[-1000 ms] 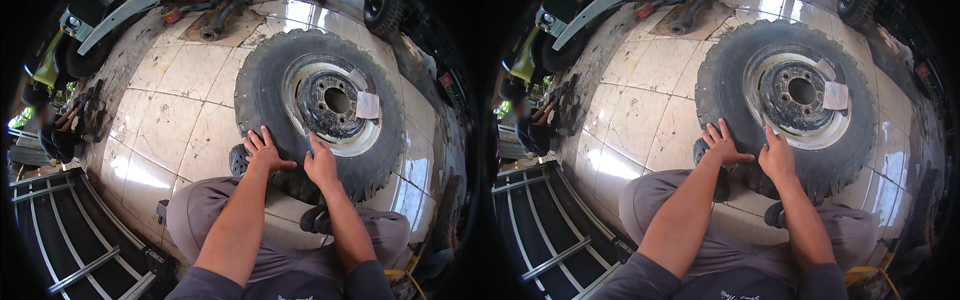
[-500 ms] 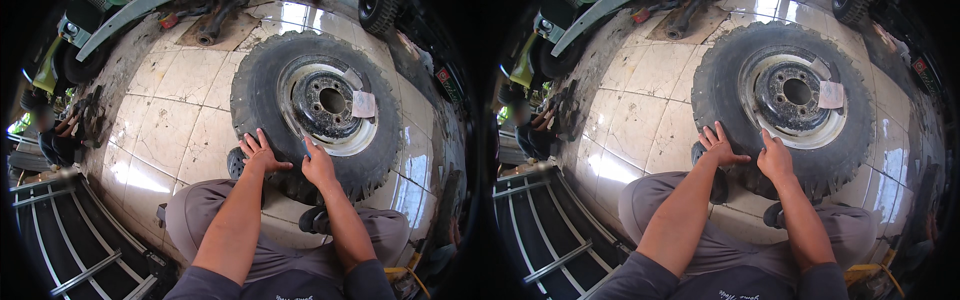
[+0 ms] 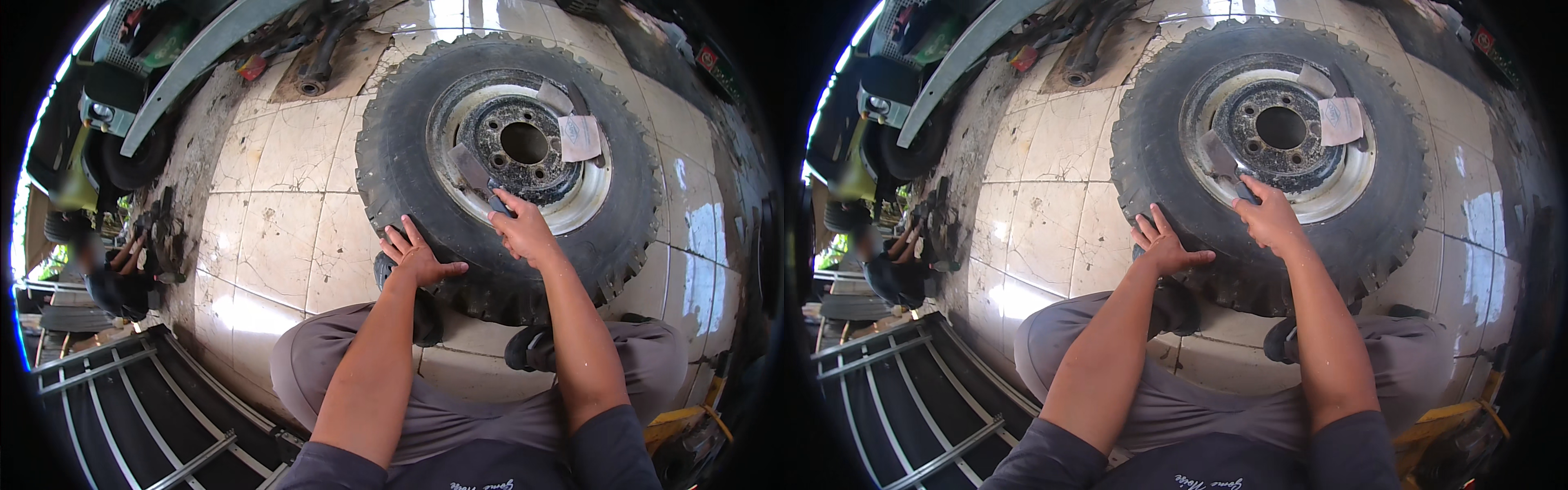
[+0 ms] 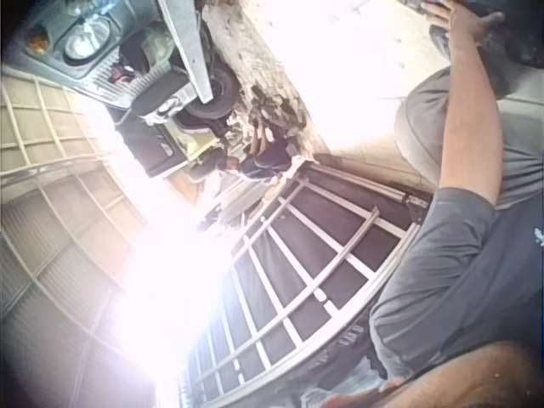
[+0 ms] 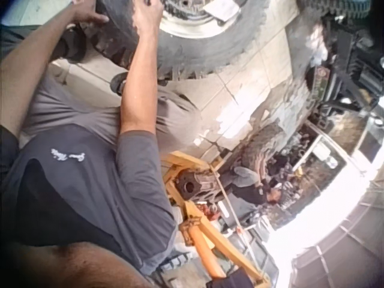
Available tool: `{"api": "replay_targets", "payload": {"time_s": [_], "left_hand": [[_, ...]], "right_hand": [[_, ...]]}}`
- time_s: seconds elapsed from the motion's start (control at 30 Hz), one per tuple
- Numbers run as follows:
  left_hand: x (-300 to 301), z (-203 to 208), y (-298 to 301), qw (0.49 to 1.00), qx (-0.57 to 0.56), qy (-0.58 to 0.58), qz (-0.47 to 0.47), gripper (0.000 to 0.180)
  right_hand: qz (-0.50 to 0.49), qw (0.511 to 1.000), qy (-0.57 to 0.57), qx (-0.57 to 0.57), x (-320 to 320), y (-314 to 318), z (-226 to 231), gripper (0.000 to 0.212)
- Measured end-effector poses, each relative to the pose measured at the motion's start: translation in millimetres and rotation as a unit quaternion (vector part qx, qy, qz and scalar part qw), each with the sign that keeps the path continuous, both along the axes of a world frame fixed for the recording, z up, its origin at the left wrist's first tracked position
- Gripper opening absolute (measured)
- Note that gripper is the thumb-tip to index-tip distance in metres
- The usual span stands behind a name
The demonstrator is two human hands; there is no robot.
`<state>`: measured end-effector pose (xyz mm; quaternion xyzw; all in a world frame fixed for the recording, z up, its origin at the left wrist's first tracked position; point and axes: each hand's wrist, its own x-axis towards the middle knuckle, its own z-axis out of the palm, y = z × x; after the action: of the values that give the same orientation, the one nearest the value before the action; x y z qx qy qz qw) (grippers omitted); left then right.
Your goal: The person uses a scraper tool to clean the inner rim area of a large vehicle tire. They repeatedly scrape the surface between the tire bead and the metal rim, holding the tire steady with their left hand while working with the right hand.
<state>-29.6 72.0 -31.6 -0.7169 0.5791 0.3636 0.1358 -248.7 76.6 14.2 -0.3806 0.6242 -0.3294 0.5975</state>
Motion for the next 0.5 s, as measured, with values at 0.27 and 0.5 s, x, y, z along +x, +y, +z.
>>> {"api": "replay_targets", "payload": {"time_s": [0.27, 0.5], "left_hand": [[0.2, 0.2, -1.3, 1.000, 0.015, -0.025, -0.009, 0.167], [-3.9, -0.8, -4.3, 0.999, 0.023, -0.039, -0.017, 0.168]], "right_hand": [[0.098, 0.994, 0.039, 0.041, -6.8, -0.3, -8.7, 0.061], [0.017, 0.976, 0.120, -0.178, -14.8, -9.6, -64.3, 0.057]]}}
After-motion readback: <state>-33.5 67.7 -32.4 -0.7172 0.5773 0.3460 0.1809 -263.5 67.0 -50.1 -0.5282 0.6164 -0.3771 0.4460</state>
